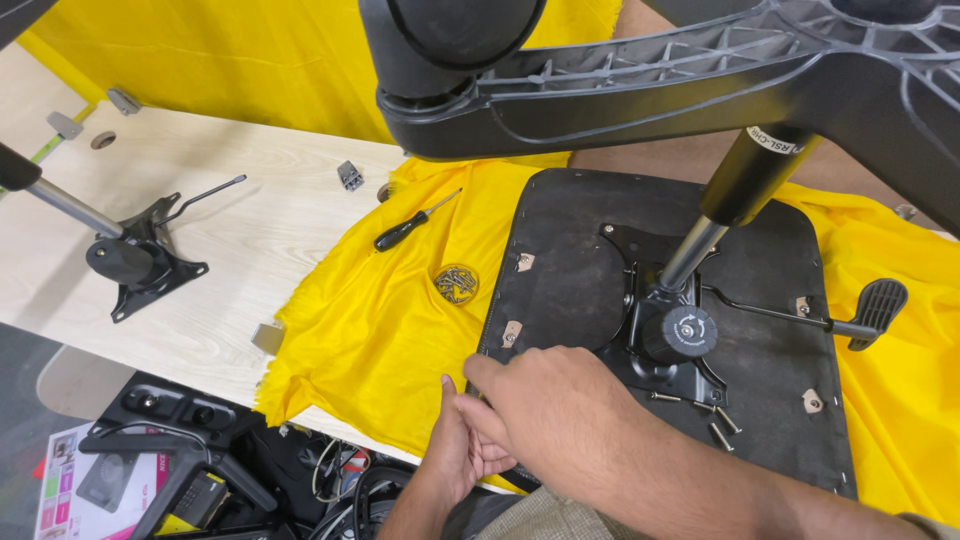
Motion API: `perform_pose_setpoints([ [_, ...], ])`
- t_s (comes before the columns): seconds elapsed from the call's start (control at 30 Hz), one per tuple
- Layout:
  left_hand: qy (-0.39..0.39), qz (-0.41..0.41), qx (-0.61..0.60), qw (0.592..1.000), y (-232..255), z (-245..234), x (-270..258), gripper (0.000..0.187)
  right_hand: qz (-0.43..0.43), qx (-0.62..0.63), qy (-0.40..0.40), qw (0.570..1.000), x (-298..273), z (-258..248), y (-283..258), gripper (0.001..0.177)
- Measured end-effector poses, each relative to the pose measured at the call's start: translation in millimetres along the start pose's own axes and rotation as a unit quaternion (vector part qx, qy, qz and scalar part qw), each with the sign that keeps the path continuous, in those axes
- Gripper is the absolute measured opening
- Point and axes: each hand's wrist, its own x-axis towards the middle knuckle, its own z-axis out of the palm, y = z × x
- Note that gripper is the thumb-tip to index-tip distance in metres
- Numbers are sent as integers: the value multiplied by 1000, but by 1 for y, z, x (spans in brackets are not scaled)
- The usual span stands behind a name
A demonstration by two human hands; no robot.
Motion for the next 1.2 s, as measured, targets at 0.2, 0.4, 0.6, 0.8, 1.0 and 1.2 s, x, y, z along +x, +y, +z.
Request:
perform_pose_setpoints([
  [0.2,10,8,-35,999,-3,-4,7,98,-101,-36,-14,994,1,6,12,35],
  [0.4,20,0,-43,999,-5,0,6,97,-85,-110,-99,985,-10,9,7,42],
  [0.6,7,-1,33,999,5,12,0,111,-33,34,-21,999,-7,-22,15,29],
  [0.8,-73,-5,51,996,3,3,-4,51,-65,74,68,993,-10,-23,23,30],
  [1.0,-71,34,71,994,8,-17,-14,34,109,175,117,971,-20,3,43,37],
  [1.2,-43,22,-79,996,7,-1,-11,35,162,337,250,893,-22,46,60,29],
])
